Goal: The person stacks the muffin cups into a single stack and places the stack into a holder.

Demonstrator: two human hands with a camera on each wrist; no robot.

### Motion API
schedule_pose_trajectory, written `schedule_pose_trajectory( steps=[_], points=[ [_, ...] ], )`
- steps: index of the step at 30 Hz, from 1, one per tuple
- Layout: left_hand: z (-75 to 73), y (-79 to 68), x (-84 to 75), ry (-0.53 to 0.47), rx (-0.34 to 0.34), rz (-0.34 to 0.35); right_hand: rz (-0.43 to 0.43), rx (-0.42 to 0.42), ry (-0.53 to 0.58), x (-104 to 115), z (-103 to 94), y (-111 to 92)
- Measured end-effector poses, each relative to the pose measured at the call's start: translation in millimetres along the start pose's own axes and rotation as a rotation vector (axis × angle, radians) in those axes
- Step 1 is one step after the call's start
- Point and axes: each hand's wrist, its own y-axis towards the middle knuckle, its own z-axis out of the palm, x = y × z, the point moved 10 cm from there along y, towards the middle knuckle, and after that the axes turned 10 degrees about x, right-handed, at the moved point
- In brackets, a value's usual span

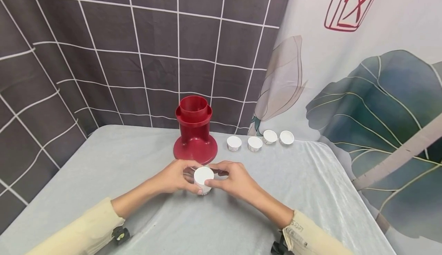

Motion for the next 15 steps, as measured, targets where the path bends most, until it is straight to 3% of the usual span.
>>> schedule_pose_trajectory(
  steps=[15],
  points=[
    [-3.0, 2.0, -2.3, 0.005, -0.034, 0.036, 0.023, -0.026, -0.015, -14, -11.8, -7]
  ],
)
